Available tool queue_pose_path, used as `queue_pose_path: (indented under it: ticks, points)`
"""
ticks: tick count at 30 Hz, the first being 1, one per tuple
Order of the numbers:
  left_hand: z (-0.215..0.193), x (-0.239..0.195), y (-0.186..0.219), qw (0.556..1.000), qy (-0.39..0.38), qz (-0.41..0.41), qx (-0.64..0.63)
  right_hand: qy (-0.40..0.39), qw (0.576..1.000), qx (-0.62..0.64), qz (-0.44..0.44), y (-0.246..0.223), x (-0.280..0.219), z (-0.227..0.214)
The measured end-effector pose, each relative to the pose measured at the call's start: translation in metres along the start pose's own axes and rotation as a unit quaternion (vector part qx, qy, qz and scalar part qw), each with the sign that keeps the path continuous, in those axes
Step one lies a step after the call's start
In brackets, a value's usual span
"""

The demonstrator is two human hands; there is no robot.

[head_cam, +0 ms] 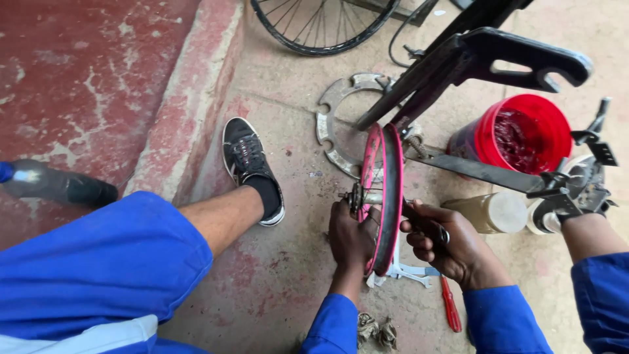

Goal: The person sits on the ground and uses a wrench to tighten the axle nuts on a pink bicycle wheel. They then use a rag to wipe grease from their hands and the wheel hub.

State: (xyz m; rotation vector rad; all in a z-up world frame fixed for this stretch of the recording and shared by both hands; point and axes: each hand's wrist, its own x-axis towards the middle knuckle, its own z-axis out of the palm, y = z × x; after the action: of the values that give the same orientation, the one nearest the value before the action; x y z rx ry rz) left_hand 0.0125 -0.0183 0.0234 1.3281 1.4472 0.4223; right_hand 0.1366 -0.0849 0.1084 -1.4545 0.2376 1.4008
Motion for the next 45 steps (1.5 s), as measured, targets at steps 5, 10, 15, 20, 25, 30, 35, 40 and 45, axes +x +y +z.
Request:
queue_pose_path:
  ticks: [5, 10, 15, 20, 25, 30, 35, 40, 45]
  points:
    - [0.009, 0.006, -0.015, 0.999, 0.001, 0.045, 0.003, -0.022, 0.999, 0.008, 0.025, 0.009, -0.011, -0.015]
    - [0.012, 0.010, -0.025, 0.996, -0.006, 0.090, -0.003, 0.063, 0.992, -0.113, 0.008, 0.040, -0.023, -0.018]
    - [0.013, 0.011, -0.030, 0.994, 0.000, 0.106, -0.025, 0.089, 0.939, -0.315, 0.104, 0.113, 0.033, -0.061]
    - [0.013, 0.015, -0.035, 0.995, 0.000, 0.102, -0.018, 0.058, 0.887, -0.455, 0.056, 0.143, 0.075, -0.076]
    - [0.012, 0.011, -0.026, 0.998, 0.017, 0.039, -0.036, 0.200, 0.809, -0.535, -0.139, 0.081, 0.083, -0.075]
    - [0.008, 0.014, -0.027, 0.996, 0.011, 0.065, -0.052, 0.062, 0.911, -0.299, -0.275, 0.032, 0.064, -0.048]
    - [0.006, 0.013, -0.019, 0.997, 0.000, 0.049, -0.056, 0.084, 0.846, -0.416, -0.323, 0.033, 0.064, -0.039]
    - [0.004, 0.015, -0.021, 0.998, -0.002, 0.047, -0.049, 0.085, 0.801, -0.467, -0.364, 0.027, 0.056, -0.029]
    - [0.000, 0.014, -0.016, 0.999, -0.002, 0.042, -0.035, 0.109, 0.646, -0.603, -0.456, 0.027, 0.057, -0.029]
